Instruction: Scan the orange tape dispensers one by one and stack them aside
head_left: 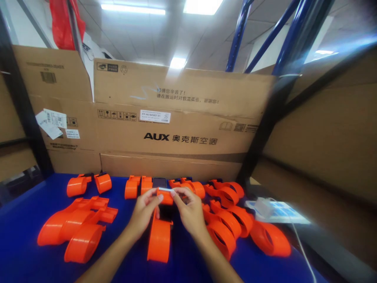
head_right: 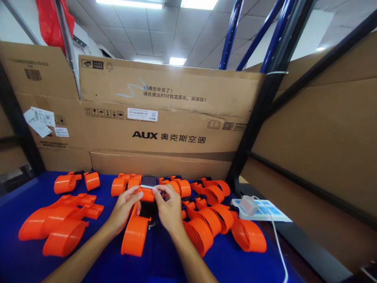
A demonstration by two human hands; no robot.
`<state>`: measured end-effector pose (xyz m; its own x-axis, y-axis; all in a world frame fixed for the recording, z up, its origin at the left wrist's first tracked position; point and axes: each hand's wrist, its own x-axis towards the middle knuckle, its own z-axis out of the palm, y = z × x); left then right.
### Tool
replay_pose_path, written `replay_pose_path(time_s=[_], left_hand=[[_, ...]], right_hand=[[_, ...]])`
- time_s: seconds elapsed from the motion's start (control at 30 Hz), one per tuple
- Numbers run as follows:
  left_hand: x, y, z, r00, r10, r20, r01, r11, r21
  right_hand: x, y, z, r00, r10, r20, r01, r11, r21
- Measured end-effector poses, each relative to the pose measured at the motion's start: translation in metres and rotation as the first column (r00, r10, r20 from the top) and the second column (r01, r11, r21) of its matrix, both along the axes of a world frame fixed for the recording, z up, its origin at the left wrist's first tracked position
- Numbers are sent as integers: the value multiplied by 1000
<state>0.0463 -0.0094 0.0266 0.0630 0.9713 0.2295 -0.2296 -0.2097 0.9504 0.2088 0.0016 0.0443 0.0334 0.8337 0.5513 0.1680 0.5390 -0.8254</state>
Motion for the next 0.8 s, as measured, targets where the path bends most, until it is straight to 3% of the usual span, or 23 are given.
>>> replay_pose_path(time_s=[0.57,0.73,0.8], left_hand=[[-6,3,4,993,106,43,-106,994,-9],[-29,11,6,945,254,206,-231,964,-130],[-39,15,11,904,265,336,-213,960,-184]], right_hand=[[0,0,1,992,8,-123,-14,999,-50],[8,6,1,974,-144,-174,147,989,6],[10,6,1,979,-170,-116,174,984,26]])
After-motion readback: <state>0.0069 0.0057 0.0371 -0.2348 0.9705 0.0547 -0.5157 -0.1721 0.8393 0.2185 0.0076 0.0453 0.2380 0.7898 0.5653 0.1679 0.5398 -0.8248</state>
